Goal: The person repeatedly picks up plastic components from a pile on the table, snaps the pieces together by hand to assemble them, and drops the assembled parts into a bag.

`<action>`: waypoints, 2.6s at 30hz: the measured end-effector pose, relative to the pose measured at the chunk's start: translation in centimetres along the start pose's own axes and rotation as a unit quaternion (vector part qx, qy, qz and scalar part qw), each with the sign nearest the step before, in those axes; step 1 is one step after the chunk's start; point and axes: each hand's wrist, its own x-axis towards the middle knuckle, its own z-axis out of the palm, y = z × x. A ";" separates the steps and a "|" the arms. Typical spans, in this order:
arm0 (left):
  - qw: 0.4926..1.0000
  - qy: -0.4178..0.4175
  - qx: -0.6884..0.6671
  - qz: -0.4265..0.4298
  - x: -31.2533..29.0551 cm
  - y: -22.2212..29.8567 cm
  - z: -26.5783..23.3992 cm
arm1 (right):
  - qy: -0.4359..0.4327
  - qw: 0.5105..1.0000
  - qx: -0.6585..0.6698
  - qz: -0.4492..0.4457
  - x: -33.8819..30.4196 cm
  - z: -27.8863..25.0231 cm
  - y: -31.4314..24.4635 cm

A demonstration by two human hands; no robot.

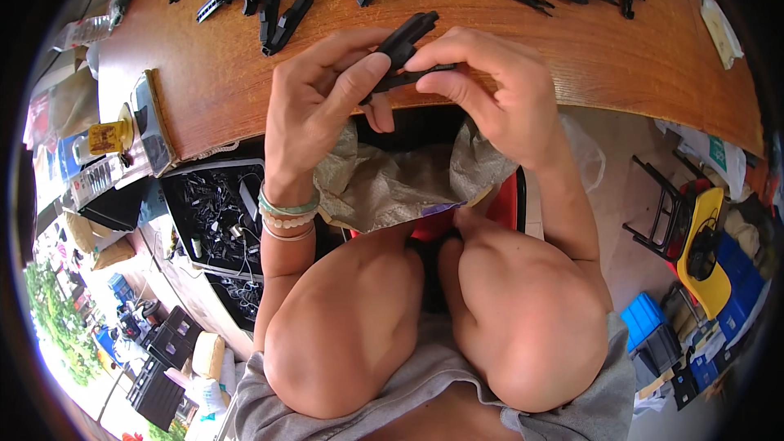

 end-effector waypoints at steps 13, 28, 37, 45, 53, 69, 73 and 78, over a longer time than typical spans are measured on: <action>0.952 0.013 0.245 0.183 -0.7 -0.7 0.9 | 0.212 0.944 -0.205 -0.149 0.1 1.6 0.7; 0.933 -0.011 0.286 0.219 -0.8 -0.7 0.6 | 0.106 0.988 -0.112 -0.031 -1.5 1.0 -0.4; 0.955 -0.004 0.268 0.126 -0.3 -0.8 -2.7 | -0.078 0.996 -0.004 0.037 -1.0 1.3 0.3; 0.720 0.131 0.611 0.302 6.3 -1.1 -1.9 | 0.117 0.925 -0.341 -0.124 4.0 -1.7 3.9; 0.729 0.136 0.585 0.328 4.8 -2.8 -2.6 | 0.072 0.919 -0.387 -0.038 3.2 0.0 3.6; 0.781 0.164 0.558 0.229 3.3 -3.0 -2.2 | 0.112 0.956 -0.268 0.037 1.5 0.9 2.6; 0.909 0.183 0.345 0.143 2.4 -2.3 -0.7 | 0.144 0.916 -0.369 -0.057 2.3 -1.0 4.0; 0.962 0.175 0.183 0.099 1.2 -2.2 -0.3 | 0.105 0.882 -0.453 -0.079 3.4 -1.1 4.5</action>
